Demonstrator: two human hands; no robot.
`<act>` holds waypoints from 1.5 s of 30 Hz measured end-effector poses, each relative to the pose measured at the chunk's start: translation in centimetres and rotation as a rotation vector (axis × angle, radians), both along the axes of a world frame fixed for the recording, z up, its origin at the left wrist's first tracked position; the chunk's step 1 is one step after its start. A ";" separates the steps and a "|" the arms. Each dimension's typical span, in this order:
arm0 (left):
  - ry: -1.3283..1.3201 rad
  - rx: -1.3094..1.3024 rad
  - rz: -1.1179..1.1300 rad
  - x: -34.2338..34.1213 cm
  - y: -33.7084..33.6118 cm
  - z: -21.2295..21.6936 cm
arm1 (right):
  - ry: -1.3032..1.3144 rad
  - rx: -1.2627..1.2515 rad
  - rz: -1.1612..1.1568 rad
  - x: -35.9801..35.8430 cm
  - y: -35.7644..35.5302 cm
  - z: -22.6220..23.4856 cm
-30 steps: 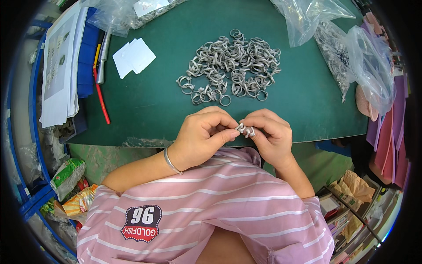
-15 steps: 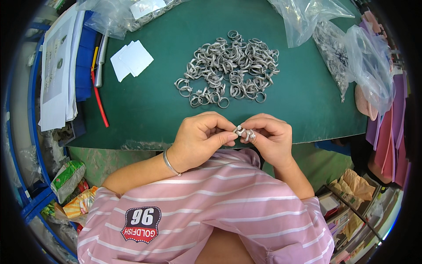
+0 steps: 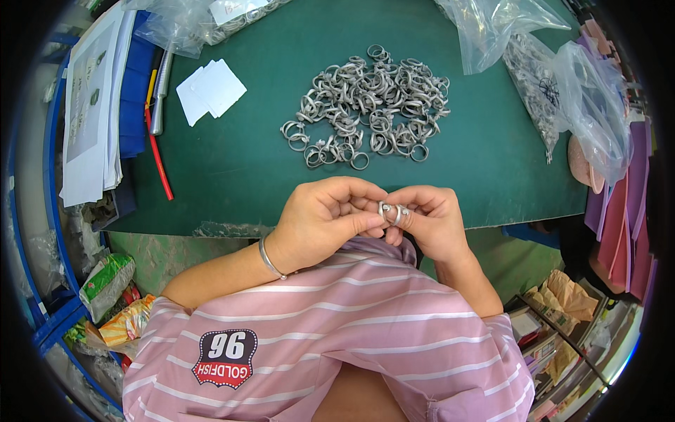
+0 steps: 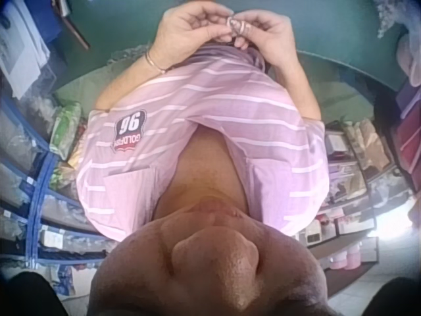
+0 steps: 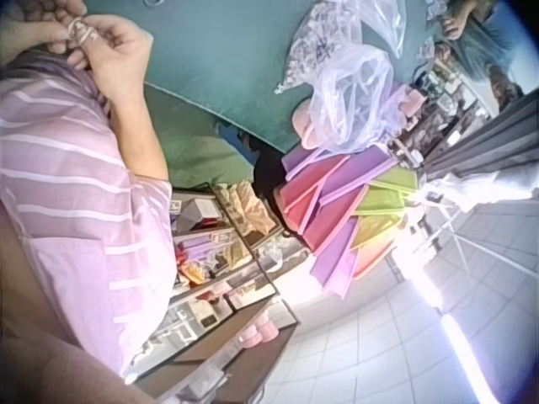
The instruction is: The person sorts through small metal parts on a table, wipes down a small container with a cloth, and then begins sliding metal rings onto separate metal components.
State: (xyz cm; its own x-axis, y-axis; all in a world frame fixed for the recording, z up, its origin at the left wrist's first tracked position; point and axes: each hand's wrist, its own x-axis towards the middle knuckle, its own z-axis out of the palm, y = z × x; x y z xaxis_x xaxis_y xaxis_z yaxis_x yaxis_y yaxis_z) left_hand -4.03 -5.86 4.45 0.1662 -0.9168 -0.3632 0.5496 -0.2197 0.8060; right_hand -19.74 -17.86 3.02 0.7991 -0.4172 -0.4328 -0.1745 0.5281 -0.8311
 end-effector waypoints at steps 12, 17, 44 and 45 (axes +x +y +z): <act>0.332 0.126 0.051 1.0 -0.2 -0.8 | -0.059 0.214 -0.027 -0.1 -0.5 -0.2; 0.349 0.146 0.034 1.1 0.1 -0.9 | 0.114 -0.272 0.005 0.1 -0.5 0.5; 0.138 0.104 0.070 0.5 -0.3 -0.8 | -0.122 -1.096 -0.224 -0.5 -1.6 -1.5; 0.126 0.097 0.059 0.5 -0.3 -0.7 | -0.173 -1.066 -0.189 -0.7 -1.5 -1.5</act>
State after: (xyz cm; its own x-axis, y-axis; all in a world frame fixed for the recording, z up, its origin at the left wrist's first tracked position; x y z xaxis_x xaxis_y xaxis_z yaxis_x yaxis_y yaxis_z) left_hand -3.55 -6.18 3.71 0.1660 -0.8664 -0.4709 0.6593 -0.2576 0.7064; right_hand -20.42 -19.34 1.52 0.6983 -0.6328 0.3347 -0.0035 -0.4705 -0.8824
